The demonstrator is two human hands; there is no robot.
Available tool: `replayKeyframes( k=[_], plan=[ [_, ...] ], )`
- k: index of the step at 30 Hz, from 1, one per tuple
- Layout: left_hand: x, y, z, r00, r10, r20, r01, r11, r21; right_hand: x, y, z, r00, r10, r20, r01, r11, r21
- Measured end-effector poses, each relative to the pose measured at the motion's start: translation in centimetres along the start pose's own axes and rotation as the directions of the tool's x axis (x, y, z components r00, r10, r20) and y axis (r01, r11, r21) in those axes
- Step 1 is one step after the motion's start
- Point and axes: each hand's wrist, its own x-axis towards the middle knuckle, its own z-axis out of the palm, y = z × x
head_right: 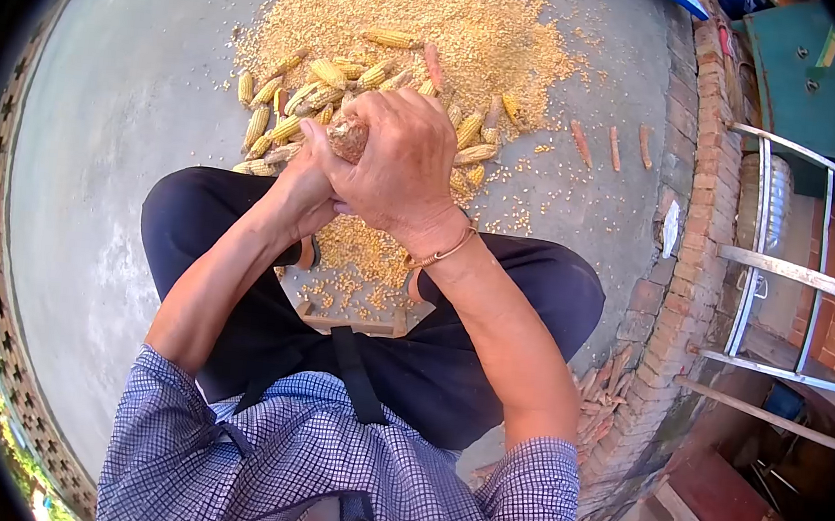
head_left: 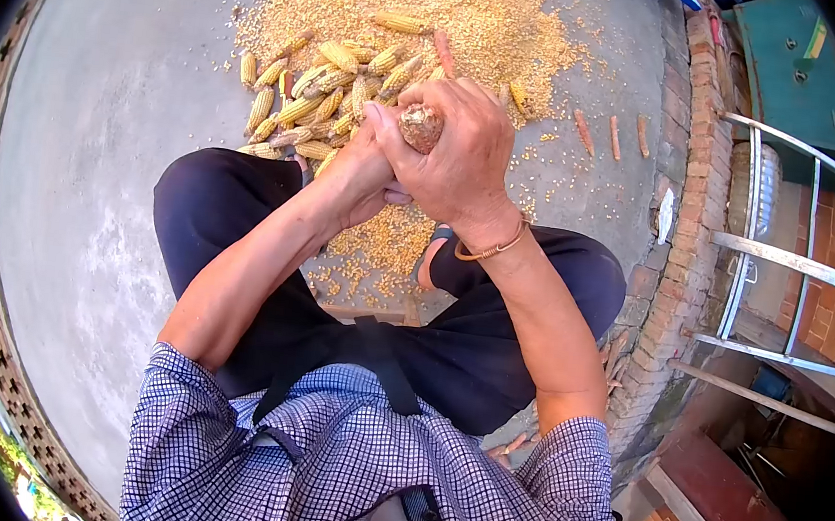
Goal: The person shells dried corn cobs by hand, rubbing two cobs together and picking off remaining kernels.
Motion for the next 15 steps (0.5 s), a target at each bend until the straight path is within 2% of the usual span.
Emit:
replayKeyframes(
  k=[2,3,4,6,7,9,10,11,14,15],
  plan=[
    [1.0,-1.0,-1.5,0.986,0.124,0.115,-0.159,0.908,0.387,0.3,-0.8,0.4,0.975,0.22,0.029,-0.22,0.976,0.007],
    [1.6,-1.2,-2.0,0.974,0.138,0.18,-0.21,0.847,0.489,0.5,-1.2,0.2,0.943,0.331,0.04,-0.331,0.944,0.003],
    [2.0,-1.4,-2.3,0.958,0.151,0.245,-0.269,0.771,0.577,0.8,-1.1,-0.1,0.932,0.358,0.049,-0.358,0.934,-0.004],
    [2.3,-1.8,-2.2,0.973,0.057,0.223,-0.136,0.923,0.359,1.4,-0.5,-0.1,0.908,0.413,0.074,-0.414,0.91,-0.013],
    [2.3,-1.7,-2.0,0.975,0.004,0.222,-0.059,0.968,0.244,1.6,0.2,-0.1,0.849,0.513,0.128,-0.529,0.821,0.217],
    [1.8,-1.0,-1.0,0.976,-0.07,0.204,0.039,0.987,0.156,2.0,1.8,-0.9,0.721,0.625,0.298,-0.651,0.465,0.6],
    [1.7,-0.4,-0.6,0.97,-0.126,0.21,0.109,0.99,0.09,2.2,2.2,-1.6,0.751,0.565,0.342,-0.6,0.366,0.711],
    [1.6,0.0,-0.5,0.959,-0.181,0.218,0.18,0.983,0.025,2.3,2.4,-2.2,0.771,0.551,0.318,-0.564,0.36,0.744],
    [1.7,0.9,-1.0,0.913,-0.177,0.367,0.237,0.963,-0.127,2.0,2.0,-2.9,0.805,0.533,0.262,-0.486,0.338,0.806],
    [1.6,1.0,-1.1,0.897,-0.176,0.405,0.265,0.949,-0.174,1.8,2.0,-2.8,0.851,0.477,0.222,-0.453,0.45,0.77]
  ],
)
